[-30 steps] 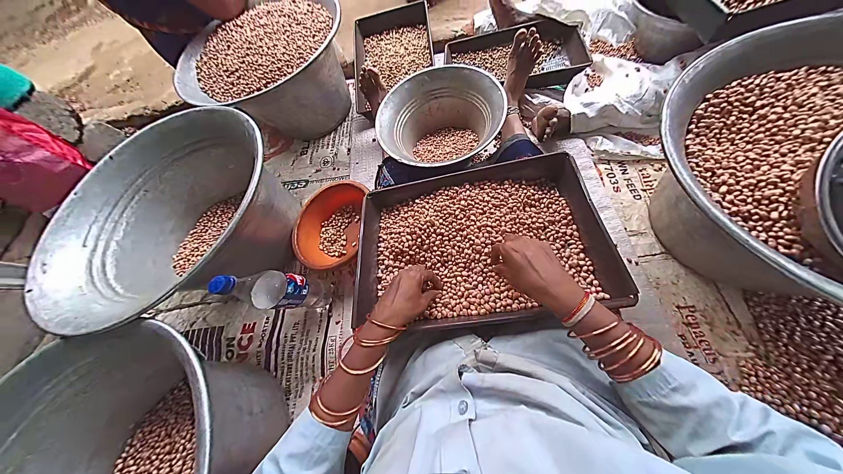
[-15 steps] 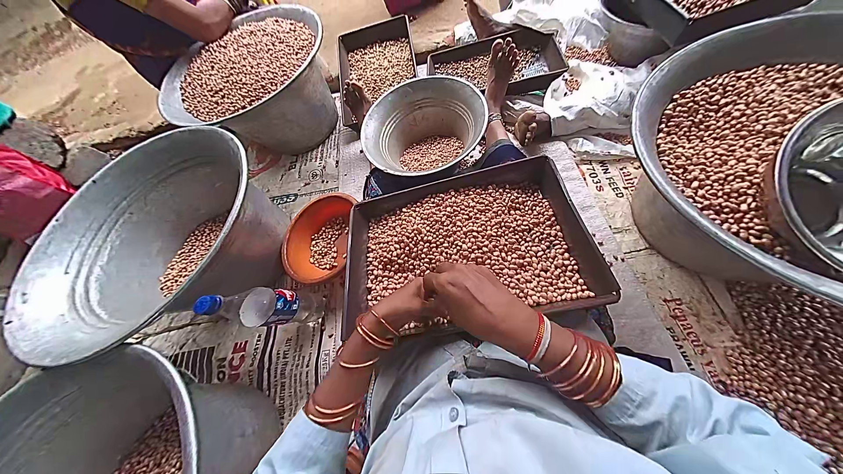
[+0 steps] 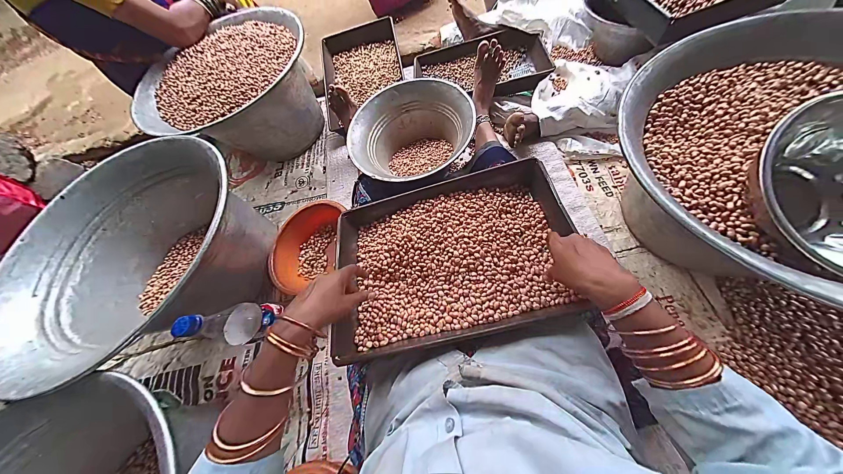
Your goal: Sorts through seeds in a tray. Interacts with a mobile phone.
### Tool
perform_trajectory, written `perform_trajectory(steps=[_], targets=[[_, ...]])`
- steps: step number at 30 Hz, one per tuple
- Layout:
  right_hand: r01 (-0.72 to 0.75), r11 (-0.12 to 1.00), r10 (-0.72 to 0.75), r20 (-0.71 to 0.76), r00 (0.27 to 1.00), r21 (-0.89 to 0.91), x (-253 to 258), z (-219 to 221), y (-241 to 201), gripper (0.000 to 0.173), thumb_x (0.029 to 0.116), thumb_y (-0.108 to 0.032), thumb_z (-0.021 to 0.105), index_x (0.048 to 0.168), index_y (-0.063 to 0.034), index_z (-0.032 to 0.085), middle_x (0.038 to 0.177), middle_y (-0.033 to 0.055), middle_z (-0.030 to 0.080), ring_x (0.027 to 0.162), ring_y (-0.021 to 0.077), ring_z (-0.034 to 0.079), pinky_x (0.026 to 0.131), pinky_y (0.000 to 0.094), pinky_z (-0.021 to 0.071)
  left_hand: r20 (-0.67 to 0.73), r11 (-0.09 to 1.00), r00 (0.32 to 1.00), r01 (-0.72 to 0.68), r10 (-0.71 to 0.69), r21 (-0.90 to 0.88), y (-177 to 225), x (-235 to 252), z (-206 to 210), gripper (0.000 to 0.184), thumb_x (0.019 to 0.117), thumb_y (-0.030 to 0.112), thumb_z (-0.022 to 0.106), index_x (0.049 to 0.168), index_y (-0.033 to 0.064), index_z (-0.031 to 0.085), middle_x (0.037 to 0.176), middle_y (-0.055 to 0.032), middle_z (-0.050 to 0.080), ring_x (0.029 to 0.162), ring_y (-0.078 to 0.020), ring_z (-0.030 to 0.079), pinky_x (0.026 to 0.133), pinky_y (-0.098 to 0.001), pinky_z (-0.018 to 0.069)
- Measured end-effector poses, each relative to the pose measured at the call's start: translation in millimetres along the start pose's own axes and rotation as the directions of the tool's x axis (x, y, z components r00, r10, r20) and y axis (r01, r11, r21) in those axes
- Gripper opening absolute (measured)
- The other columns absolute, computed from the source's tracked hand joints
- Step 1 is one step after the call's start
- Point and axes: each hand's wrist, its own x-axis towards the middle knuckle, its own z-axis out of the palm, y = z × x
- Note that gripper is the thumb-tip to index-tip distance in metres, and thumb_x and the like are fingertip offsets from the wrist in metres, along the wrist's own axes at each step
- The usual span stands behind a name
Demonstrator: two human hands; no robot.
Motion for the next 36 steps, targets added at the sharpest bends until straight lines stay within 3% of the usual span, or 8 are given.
perform_trajectory(steps=[4, 9, 13, 16, 19, 23, 27, 36], targets=[[0.124, 0.983, -0.091, 0.224, 0.97, -0.136, 1, 8, -11, 0.047, 0.0902, -0.021, 0.078, 0.127, 0.0023, 0.06, 0.116, 0.0254, 0.067, 0.113, 0.0441, 0.064, 0.089, 0.0617, 0.0508, 0.17, 0.926, 0.97, 0.104, -0.176, 0.364, 35, 0, 32, 0.07, 0.0907, 0.04, 0.079, 0.144, 0.0032, 0.052, 0.12, -0.0272, 0.068, 0.115, -0.0455, 0.065, 0.1, -0.0628, 0.0485], [0.323, 0.946, -0.308, 0.286, 0.908, -0.007, -3, 28, -44, 0.056, 0.0921, -0.016, 0.071, 0.141, 0.0004, 0.048, 0.117, 0.0263, 0.065, 0.114, 0.0447, 0.063, 0.093, 0.062, 0.0479, 0.262, 0.95, 0.963, -0.014, -0.071, 0.311, 81, 4, 58, 0.077, 0.0937, 0.034, 0.074, 0.152, -0.0009, 0.037, 0.123, -0.0298, 0.064, 0.119, -0.0467, 0.063, 0.101, -0.0626, 0.0474], [0.385, 0.89, -0.435, 0.197, 0.879, 0.245, -3, 39, -67, 0.063, 0.0931, -0.016, 0.069, 0.147, -0.0004, 0.042, 0.116, 0.024, 0.065, 0.112, 0.0402, 0.063, 0.095, 0.0574, 0.048, 0.22, 0.979, 0.964, -0.11, 0.147, -0.171, 97, 13, 75, 0.079, 0.0902, 0.013, 0.07, 0.155, -0.0047, 0.03, 0.137, -0.0278, 0.057, 0.127, -0.0344, 0.059, 0.108, -0.0517, 0.0456], [0.445, 0.736, -0.535, 0.036, 0.844, 0.509, 3, 33, -64, 0.06, 0.0976, -0.018, 0.07, 0.153, -0.0123, 0.046, 0.121, 0.0201, 0.067, 0.109, 0.0343, 0.066, 0.095, 0.0554, 0.0501, 0.076, 0.575, 0.966, -0.083, 0.247, -0.814, 101, 8, 82, 0.053, 0.0943, -0.008, 0.056, 0.143, -0.0003, 0.039, 0.116, -0.0092, 0.063, 0.096, -0.0089, 0.067, 0.083, -0.0262, 0.0582], [0.585, 0.603, -0.514, -0.297, 0.805, 0.542, 14, 23, -40, 0.035, 0.0947, -0.009, 0.074, 0.129, -0.0159, 0.069, 0.113, 0.0074, 0.073, 0.08, 0.0196, 0.072, 0.072, 0.0425, 0.0616, -0.044, 0.358, 0.971, -0.129, 0.235, -0.925, 98, 5, 73, 0.048, 0.0941, -0.013, 0.047, 0.138, 0.0049, 0.047, 0.103, -0.0043, 0.066, 0.078, -0.0066, 0.065, 0.066, -0.021, 0.0549], [0.531, 0.847, -0.462, -0.478, 0.747, 0.01, 51, 4, -1, 0.01, 0.0917, -0.005, 0.07, 0.096, -0.0085, 0.078, 0.093, 0.0158, 0.073, 0.089, 0.0378, 0.071, 0.071, 0.06, 0.0543, -0.208, 0.472, 0.922, -0.349, 0.326, -0.81, 83, 3, 48, 0.05, 0.097, -0.008, 0.044, 0.143, 0.0104, 0.05, 0.131, -0.0089, 0.061, 0.092, -0.0178, 0.071, 0.076, -0.0331, 0.063], [0.422, 0.883, -0.469, -0.387, 0.794, -0.203, 74, 7, 9, 0.01, 0.0947, -0.009, 0.066, 0.092, -0.0067, 0.076, 0.088, 0.0176, 0.072, 0.084, 0.0406, 0.071, 0.065, 0.0597, 0.0506, -0.319, 0.64, 0.906, -0.422, 0.277, -0.642, 76, -3, 31, 0.041, 0.1016, 0.004, 0.049, 0.14, 0.0156, 0.056, 0.145, -0.0034, 0.057, 0.104, -0.0192, 0.07, 0.083, -0.0374, 0.0614], [0.399, 0.892, -0.451, -0.37, 0.812, -0.213, 80, 10, 4, 0.013, 0.0955, -0.015, 0.066, 0.098, -0.0074, 0.076, 0.086, 0.0189, 0.072, 0.082, 0.0416, 0.071, 0.065, 0.0598, 0.0502, -0.522, 0.829, 0.674, -0.546, 0.523, 0.126, 99, 19, 56, 0.013, 0.0942, 0.002, 0.069, 0.102, 0.0071, 0.077, 0.1, -0.0093, 0.074, 0.096, -0.0243, 0.072, 0.087, -0.0451, 0.0583]])
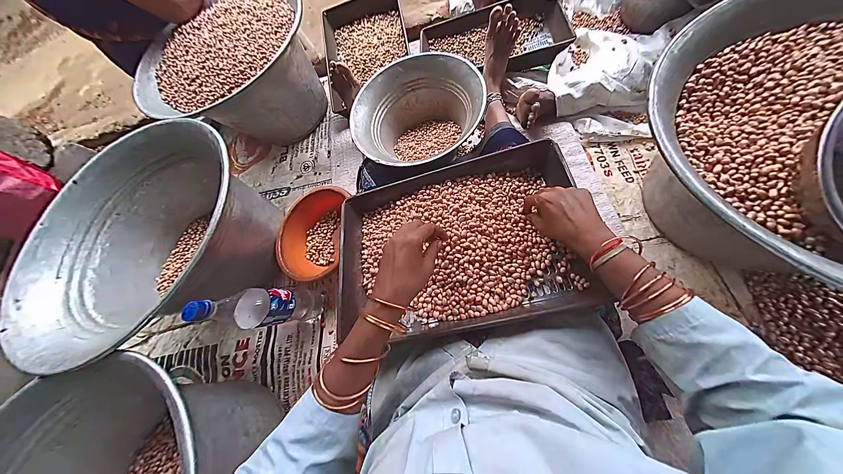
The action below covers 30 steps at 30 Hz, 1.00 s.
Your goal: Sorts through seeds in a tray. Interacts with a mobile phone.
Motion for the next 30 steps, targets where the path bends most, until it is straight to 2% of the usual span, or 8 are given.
perform_trajectory(steps=[10, 15, 18, 20, 22, 25, 27, 30], targets=[[-0.001, 1.0, 0.001, -0.013, 1.0, 0.011, -1, 6, 0, 0.018, 0.0922, -0.022, 0.063, 0.095, -0.0055, 0.069, 0.081, 0.0165, 0.069, 0.077, 0.0383, 0.07, 0.063, 0.0563, 0.0484, 0.044, 0.988, 0.998, 0.037, -0.044, 0.151, -9, 19, 26, 0.011, 0.0928, 0.011, 0.075, 0.102, 0.0054, 0.077, 0.098, -0.0156, 0.072, 0.098, -0.0345, 0.07, 0.088, -0.052, 0.0568], [-0.017, 0.956, 0.049, -0.101, 0.994, 0.291, -2, 1, 6, 0.021, 0.0939, -0.029, 0.06, 0.1, -0.0108, 0.069, 0.076, 0.0125, 0.067, 0.073, 0.0361, 0.068, 0.06, 0.0576, 0.0463, 0.182, 0.842, 0.952, 0.304, -0.248, -0.446, -24, 12, 9, 0.015, 0.1036, 0.007, 0.059, 0.116, 0.0012, 0.064, 0.097, -0.01, 0.074, 0.079, -0.0162, 0.073, 0.076, -0.0348, 0.0621], [-0.003, 0.723, 0.128, -0.129, 0.983, 0.691, -2, -5, 11, 0.019, 0.0954, -0.02, 0.054, 0.103, -0.0089, 0.068, 0.078, 0.0046, 0.068, 0.067, 0.0198, 0.064, 0.062, 0.0455, 0.0496, 0.29, 0.771, 0.934, 0.34, -0.21, -0.539, -9, 8, 14, 0.018, 0.1023, 0.003, 0.054, 0.12, 0.0028, 0.059, 0.088, -0.0082, 0.065, 0.06, -0.0116, 0.059, 0.056, -0.0278, 0.0521], [0.018, 0.428, 0.162, -0.096, 0.982, 0.904, -3, -9, 9, 0.017, 0.0939, -0.011, 0.044, 0.099, -0.0094, 0.06, 0.074, -0.0015, 0.066, 0.058, 0.0073, 0.061, 0.052, 0.0262, 0.0499, 0.228, 0.915, 0.968, 0.182, -0.103, -0.359, 7, 7, 26, 0.02, 0.095, 0.008, 0.069, 0.115, 0.0059, 0.068, 0.071, -0.0035, 0.057, 0.054, -0.0117, 0.049, 0.054, -0.0302, 0.0446], [-0.044, 0.281, 0.148, 0.002, 0.989, 0.959, -6, -11, 3, 0.017, 0.0931, -0.009, 0.04, 0.094, -0.0117, 0.056, 0.068, -0.0043, 0.06, 0.052, 0.0041, 0.053, 0.046, 0.0206, 0.0428, 0.198, 0.987, 0.98, 0.048, -0.017, -0.15, 23, 6, 36, 0.02, 0.0933, 0.015, 0.075, 0.112, 0.0072, 0.073, 0.083, -0.0101, 0.068, 0.069, -0.0225, 0.062, 0.068, -0.0424, 0.0541], [-0.131, 0.621, 0.087, 0.098, 0.991, 0.773, -16, -17, -17, 0.013, 0.102, -0.014, 0.056, 0.097, -0.0092, 0.067, 0.067, 0.0009, 0.053, 0.058, 0.0133, 0.046, 0.057, 0.0369, 0.0377, 0.231, 1.0, 0.973, 0.007, -0.001, -0.022, 30, 6, 48, 0.016, 0.0956, 0.015, 0.072, 0.108, 0.0055, 0.075, 0.103, -0.0158, 0.073, 0.096, -0.0329, 0.072, 0.085, -0.0541, 0.0581], [-0.059, 0.798, 0.06, 0.018, 0.998, 0.6, -25, -19, -39, 0.011, 0.0993, -0.018, 0.068, 0.099, -0.0095, 0.074, 0.071, 0.0078, 0.063, 0.063, 0.0233, 0.058, 0.061, 0.0482, 0.0467, 0.17, 0.997, 0.985, -0.008, 0.021, -0.072, 26, 7, 45, 0.011, 0.0927, 0.012, 0.075, 0.102, 0.0071, 0.078, 0.089, -0.0108, 0.073, 0.079, -0.0253, 0.07, 0.075, -0.0461, 0.0585], [0.071, 0.877, -0.016, -0.119, 0.993, 0.475, -32, -12, -57, 0.008, 0.0944, -0.016, 0.074, 0.098, -0.0089, 0.076, 0.075, 0.0131, 0.068, 0.067, 0.0322, 0.065, 0.061, 0.0542, 0.0509, 0.126, 0.906, 0.985, 0.16, -0.12, -0.392, 4, 7, 23, 0.008, 0.0943, 0.011, 0.074, 0.102, 0.0078, 0.074, 0.064, 0.0006, 0.057, 0.05, -0.0064, 0.044, 0.051, -0.0241, 0.0389]])
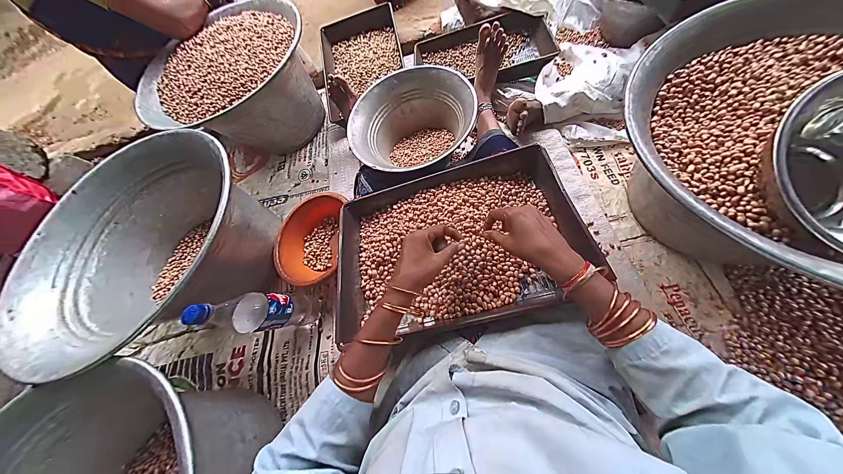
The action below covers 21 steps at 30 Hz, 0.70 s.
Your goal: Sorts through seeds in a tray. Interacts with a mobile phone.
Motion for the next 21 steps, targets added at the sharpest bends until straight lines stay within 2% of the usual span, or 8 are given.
perform_trajectory(steps=[2, 4, 8, 11, 14, 16, 18, 21], targets=[[0.02, 0.998, -0.019, 0.012, 1.0, -0.064, 7, 7, -2, 0.009, 0.0939, -0.014, 0.072, 0.099, -0.0076, 0.076, 0.081, 0.0156, 0.07, 0.076, 0.0367, 0.069, 0.066, 0.0578, 0.0518, -0.042, 0.98, 0.995, 0.08, -0.089, -0.183, -9, -6, -26, 0.012, 0.1, 0.006, 0.057, 0.11, 0.0051, 0.063, 0.072, -0.0007, 0.057, 0.052, -0.005, 0.047, 0.05, -0.0201, 0.0402], [0.022, 0.99, -0.015, 0.051, 0.999, -0.136, 15, 13, 0, 0.012, 0.0935, -0.013, 0.07, 0.101, -0.0065, 0.076, 0.089, 0.0173, 0.072, 0.086, 0.0392, 0.071, 0.071, 0.0596, 0.053, -0.089, 0.982, 0.986, 0.128, -0.141, -0.14, -18, -14, -41, 0.021, 0.0984, 0.002, 0.048, 0.116, 0.004, 0.059, 0.078, -0.0031, 0.057, 0.056, -0.0076, 0.048, 0.052, -0.0229, 0.0413], [0.005, 0.986, 0.009, 0.086, 0.996, -0.168, 20, 23, 4, 0.013, 0.0939, -0.015, 0.071, 0.104, -0.0083, 0.076, 0.092, 0.0162, 0.073, 0.089, 0.0387, 0.071, 0.073, 0.0598, 0.0537, -0.093, 0.943, 0.988, 0.147, -0.124, 0.299, -26, -30, -32, 0.013, 0.0962, 0.008, 0.068, 0.108, 0.0077, 0.073, 0.067, -0.0046, 0.058, 0.055, -0.0158, 0.049, 0.056, -0.0363, 0.0439], [-0.051, 0.997, 0.058, 0.103, 0.993, -0.065, 16, 16, 2, 0.012, 0.0941, -0.019, 0.073, 0.102, -0.0104, 0.076, 0.083, 0.0142, 0.072, 0.079, 0.0347, 0.07, 0.069, 0.0578, 0.0527, -0.057, 0.904, 0.994, 0.113, -0.098, 0.411, -27, -35, -17, 0.017, 0.0953, 0.01, 0.072, 0.111, 0.0066, 0.076, 0.097, -0.0145, 0.075, 0.086, -0.0307, 0.072, 0.081, -0.0529, 0.0576], [-0.174, 0.939, 0.156, 0.081, 0.984, 0.296, 4, -3, 2, 0.009, 0.0986, -0.018, 0.068, 0.099, -0.0102, 0.072, 0.063, 0.0048, 0.054, 0.052, 0.0175, 0.047, 0.052, 0.0382, 0.0386, -0.031, 0.89, 0.995, 0.099, -0.096, 0.445, -29, -35, -6, 0.017, 0.0951, 0.013, 0.072, 0.11, 0.0052, 0.076, 0.106, -0.0164, 0.075, 0.1, -0.0345, 0.072, 0.09, -0.0564, 0.0563], [-0.238, 0.817, 0.229, 0.083, 0.97, 0.525, -3, -9, 8, 0.01, 0.1011, -0.012, 0.057, 0.103, -0.0094, 0.066, 0.064, 0.0026, 0.055, 0.047, 0.0097, 0.044, 0.045, 0.0265, 0.0363, -0.02, 0.871, 0.994, 0.105, -0.109, 0.48, -28, -36, -4, 0.018, 0.0955, 0.013, 0.071, 0.11, 0.0049, 0.076, 0.106, -0.0171, 0.074, 0.1, -0.0352, 0.072, 0.089, -0.0566, 0.0566], [-0.267, 0.804, 0.257, 0.095, 0.962, 0.531, -11, -16, 13, 0.017, 0.101, -0.005, 0.049, 0.113, -0.0064, 0.061, 0.081, 0.0057, 0.06, 0.057, 0.0114, 0.048, 0.051, 0.0286, 0.0405, -0.016, 0.864, 0.992, 0.115, -0.123, 0.491, -29, -36, -4, 0.018, 0.0962, 0.014, 0.071, 0.11, 0.0038, 0.076, 0.105, -0.0181, 0.073, 0.098, -0.0364, 0.072, 0.088, -0.0569, 0.0561], [-0.236, 0.913, 0.222, 0.082, 0.972, 0.333, -21, -11, 15, 0.01, 0.0963, -0.006, 0.062, 0.103, -0.0093, 0.068, 0.065, 0.0023, 0.053, 0.051, 0.0138, 0.044, 0.05, 0.0345, 0.0361, -0.003, 0.876, 0.985, 0.153, -0.171, 0.458, -30, -36, -8, 0.017, 0.0973, 0.015, 0.07, 0.109, 0.0032, 0.076, 0.102, -0.0178, 0.074, 0.095, -0.0348, 0.072, 0.088, -0.0554, 0.0556]])
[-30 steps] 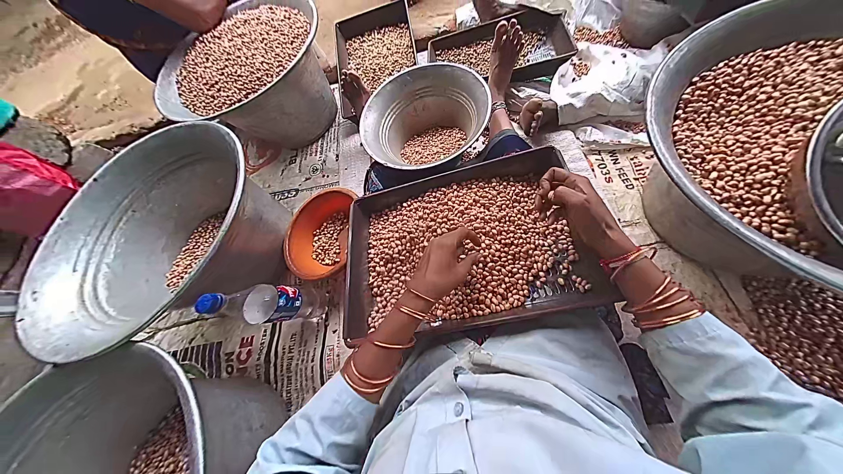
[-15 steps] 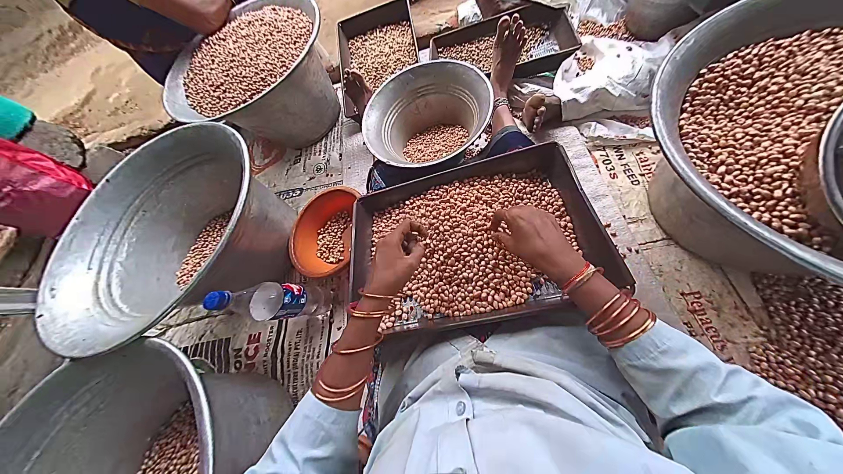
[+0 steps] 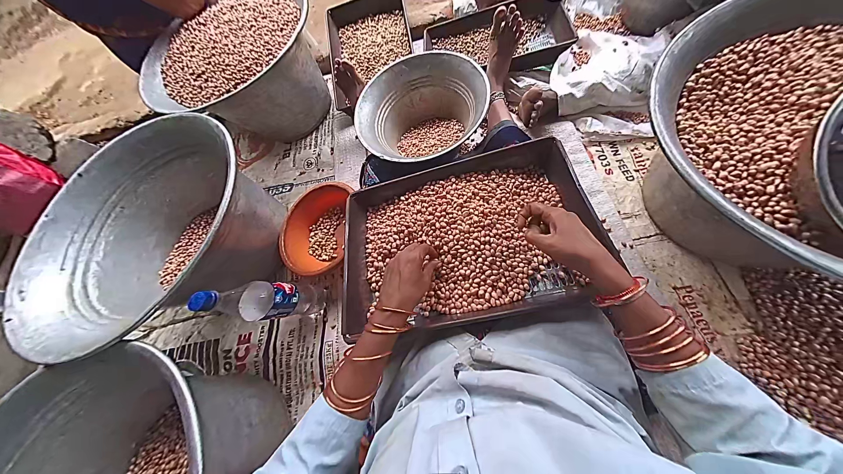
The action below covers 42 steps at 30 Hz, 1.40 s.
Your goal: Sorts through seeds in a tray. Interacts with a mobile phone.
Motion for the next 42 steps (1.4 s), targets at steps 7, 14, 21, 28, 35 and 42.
perform_trajectory(steps=[7, 14, 21, 28, 35, 42], targets=[[0.058, 0.86, 0.012, 0.133, 0.991, -0.506, -15, 34, -9, 0.016, 0.0936, -0.023, 0.072, 0.095, -0.0072, 0.075, 0.088, 0.0155, 0.071, 0.087, 0.037, 0.07, 0.071, 0.0573, 0.0514, 0.172, 0.654, 0.982, 0.181, -0.079, -0.735, -14, -4, -14, 0.005, 0.0995, 0.004, 0.058, 0.098, 0.0036, 0.063, 0.07, 0.003, 0.058, 0.055, -0.0022, 0.051, 0.053, -0.0169, 0.0436], [0.204, 0.85, -0.086, 0.254, 0.963, -0.486, -20, 42, -51, 0.018, 0.098, -0.021, 0.065, 0.1, -0.0046, 0.072, 0.089, 0.0154, 0.069, 0.087, 0.0349, 0.069, 0.071, 0.0527, 0.0533, 0.511, 0.677, 0.81, 0.205, 0.288, -0.707, 21, -13, 6, 0.015, 0.0954, 0.009, 0.069, 0.109, 0.0039, 0.064, 0.084, 0.0063, 0.066, 0.068, 0.0015, 0.059, 0.064, -0.0173, 0.0503], [0.43, 0.823, -0.309, 0.343, 0.887, -0.371, -32, 69, -85, 0.018, 0.0989, -0.009, 0.06, 0.114, -0.0048, 0.07, 0.104, 0.0178, 0.069, 0.09, 0.0352, 0.07, 0.073, 0.0498, 0.0556, 0.52, 0.738, 0.839, 0.247, 0.161, -0.628, 8, -4, -24, 0.011, 0.09, -0.002, 0.068, 0.089, 0.0092, 0.067, 0.072, 0.0107, 0.066, 0.062, 0.0037, 0.058, 0.06, -0.017, 0.0495], [0.127, 0.831, -0.058, 0.142, 0.988, -0.542, -12, 34, -40, 0.024, 0.0959, -0.014, 0.068, 0.118, -0.0069, 0.07, 0.103, 0.0183, 0.068, 0.092, 0.0372, 0.069, 0.072, 0.0533, 0.055, -0.274, 0.973, 0.943, 0.216, -0.188, 0.077, -71, 20, -106, 0.012, 0.0966, 0.009, 0.07, 0.106, 0.0084, 0.077, 0.114, -0.0198, 0.071, 0.111, -0.0417, 0.066, 0.094, -0.0671, 0.0474], [-0.185, 0.709, 0.218, -0.037, 0.975, -0.681, 2, 10, -15, 0.031, 0.0912, -0.008, 0.072, 0.12, 0.0019, 0.065, 0.109, 0.0261, 0.067, 0.101, 0.0456, 0.067, 0.075, 0.0587, 0.0532, 0.093, 0.94, 0.962, 0.224, -0.255, 0.257, -49, 39, -59, 0.027, 0.0956, 0.02, 0.074, 0.117, 0.003, 0.073, 0.114, -0.0222, 0.072, 0.109, -0.0417, 0.067, 0.099, -0.0658, 0.0465], [-0.019, 0.844, 0.226, 0.324, 0.919, -0.535, -1, 45, -29, 0.056, 0.0932, -0.018, 0.072, 0.143, -0.0046, 0.051, 0.123, 0.0219, 0.064, 0.11, 0.0407, 0.065, 0.088, 0.0586, 0.0512, 0.363, 0.931, 0.908, 0.072, -0.21, 0.359, 41, 25, -16, 0.036, 0.0914, 0.002, 0.064, 0.126, -0.0068, 0.06, 0.13, -0.0242, 0.062, 0.122, -0.0406, 0.062, 0.101, -0.0566, 0.0491]])
